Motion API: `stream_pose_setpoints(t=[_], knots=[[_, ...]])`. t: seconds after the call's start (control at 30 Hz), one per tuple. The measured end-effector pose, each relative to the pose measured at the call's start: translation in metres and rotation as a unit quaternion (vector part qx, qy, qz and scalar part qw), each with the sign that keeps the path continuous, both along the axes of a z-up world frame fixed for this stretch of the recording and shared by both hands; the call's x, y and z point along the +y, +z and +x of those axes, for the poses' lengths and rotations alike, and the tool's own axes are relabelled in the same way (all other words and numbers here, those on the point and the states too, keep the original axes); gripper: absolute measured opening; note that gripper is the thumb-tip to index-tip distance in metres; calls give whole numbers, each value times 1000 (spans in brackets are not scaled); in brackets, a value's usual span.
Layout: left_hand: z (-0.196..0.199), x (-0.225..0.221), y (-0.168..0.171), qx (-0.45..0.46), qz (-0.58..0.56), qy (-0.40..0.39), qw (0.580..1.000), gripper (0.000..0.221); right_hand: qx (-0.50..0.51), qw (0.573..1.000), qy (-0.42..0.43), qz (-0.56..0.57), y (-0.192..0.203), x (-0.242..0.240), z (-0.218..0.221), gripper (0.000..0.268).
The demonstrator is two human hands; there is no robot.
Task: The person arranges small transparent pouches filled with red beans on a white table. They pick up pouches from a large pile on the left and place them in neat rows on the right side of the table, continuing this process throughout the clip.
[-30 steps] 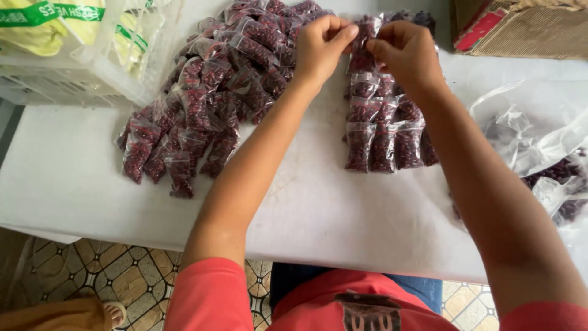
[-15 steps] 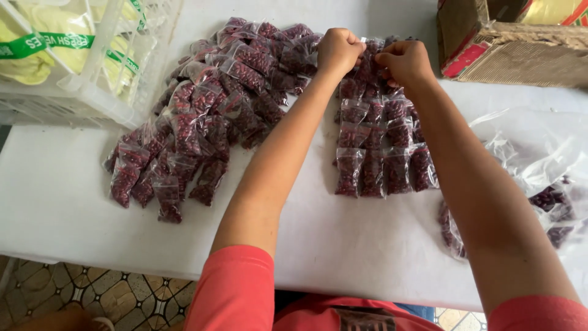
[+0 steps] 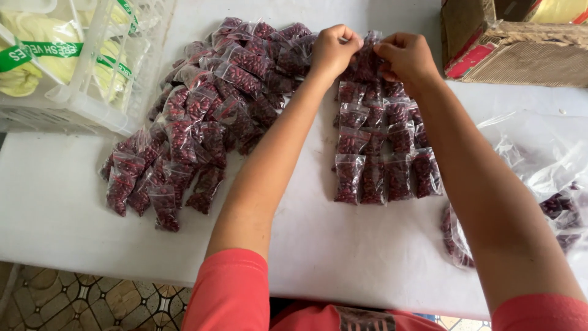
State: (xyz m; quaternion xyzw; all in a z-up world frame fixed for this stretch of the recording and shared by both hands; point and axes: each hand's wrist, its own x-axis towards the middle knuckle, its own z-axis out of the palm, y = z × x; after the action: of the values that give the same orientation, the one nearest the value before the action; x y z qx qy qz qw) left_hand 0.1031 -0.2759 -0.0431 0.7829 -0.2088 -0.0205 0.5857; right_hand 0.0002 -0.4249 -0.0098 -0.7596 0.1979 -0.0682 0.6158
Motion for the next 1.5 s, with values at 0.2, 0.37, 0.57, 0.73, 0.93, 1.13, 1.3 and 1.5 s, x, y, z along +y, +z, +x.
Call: stream_pose_setpoints(t=[0.2,0.37,0.57,0.73,0.93,1.13,1.3,1.5], knots=[[-13,22,28,-67,-112,-93,987,12,-112,994,15,3,18,6,-11,14],[-31,47,52,-103,-132,-136,976,10,-154,983,64,-78,41,21,-36,5],[-44,70,59,-124,-74,-133,981,13,-153,972,113,-140,61,46,-63,16],[-62,89,60,-81,-6,-119,990,19,-136,969,138,-153,50,58,-68,20],[-106,126,92,113,148,-136,973,36,-35,969,187,-159,55,82,-86,20],[-138,153,92,273,226,-160,922,11,58,905,287,-310,52,108,-101,19],[-141,163,36,313,148,-200,917,36,66,855,336,-389,41,117,-113,12],[-144,162,11,326,146,-202,912,37,91,842,320,-424,39,128,-122,12]])
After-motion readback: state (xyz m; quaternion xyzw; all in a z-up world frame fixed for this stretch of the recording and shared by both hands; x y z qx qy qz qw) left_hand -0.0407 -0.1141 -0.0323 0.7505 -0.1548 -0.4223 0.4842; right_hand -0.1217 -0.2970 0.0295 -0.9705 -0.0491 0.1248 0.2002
